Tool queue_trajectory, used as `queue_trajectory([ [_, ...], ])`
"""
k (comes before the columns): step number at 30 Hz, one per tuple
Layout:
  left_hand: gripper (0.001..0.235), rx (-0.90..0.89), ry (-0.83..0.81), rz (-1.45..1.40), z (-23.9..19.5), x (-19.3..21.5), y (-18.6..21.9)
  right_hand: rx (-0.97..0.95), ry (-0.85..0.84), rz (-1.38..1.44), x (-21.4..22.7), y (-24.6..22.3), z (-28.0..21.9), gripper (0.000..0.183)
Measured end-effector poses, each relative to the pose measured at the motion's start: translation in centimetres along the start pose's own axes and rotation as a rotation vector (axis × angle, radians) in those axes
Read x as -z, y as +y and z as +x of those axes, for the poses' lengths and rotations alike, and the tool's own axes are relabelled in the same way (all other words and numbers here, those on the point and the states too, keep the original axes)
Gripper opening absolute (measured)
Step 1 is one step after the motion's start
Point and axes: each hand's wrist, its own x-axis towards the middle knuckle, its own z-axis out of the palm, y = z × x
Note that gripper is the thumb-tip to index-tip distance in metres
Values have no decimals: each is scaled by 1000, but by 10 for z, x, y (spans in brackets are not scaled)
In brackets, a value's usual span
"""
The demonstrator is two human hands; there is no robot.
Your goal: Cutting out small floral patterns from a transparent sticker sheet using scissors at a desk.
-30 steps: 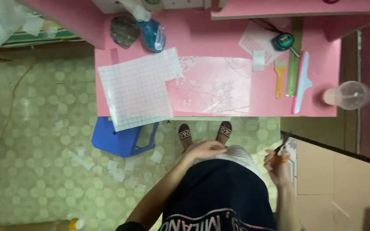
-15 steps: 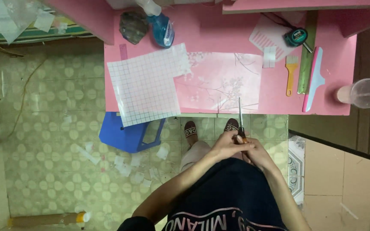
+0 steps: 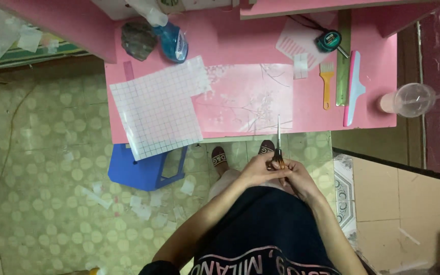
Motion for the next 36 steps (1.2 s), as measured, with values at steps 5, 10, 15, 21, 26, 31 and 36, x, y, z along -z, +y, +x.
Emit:
queue_trajectory([
  [5, 61, -96, 297, 86, 36, 73, -64, 18, 241, 82, 14, -5, -10, 26],
  [10, 38, -291, 951, 483, 55, 160, -100, 27, 425, 180, 34, 1, -13, 32],
  [15, 58, 35, 1005, 757, 61, 196, -101, -20, 517, 139, 41, -2, -18, 49],
  [21, 88, 194, 1031, 807, 80, 191, -105, -19, 590, -102, 74, 30, -8, 46],
  [26, 80, 149, 1105, 679, 84, 189, -109, 14, 642, -2, 73, 32, -16, 46],
  [31, 43, 113, 984, 564, 85, 200, -106, 17, 637, 39, 74, 42, -11, 48],
  [36, 17, 35, 871, 156, 34, 176, -49, 30, 643, 68, 82, 53, -3, 50],
])
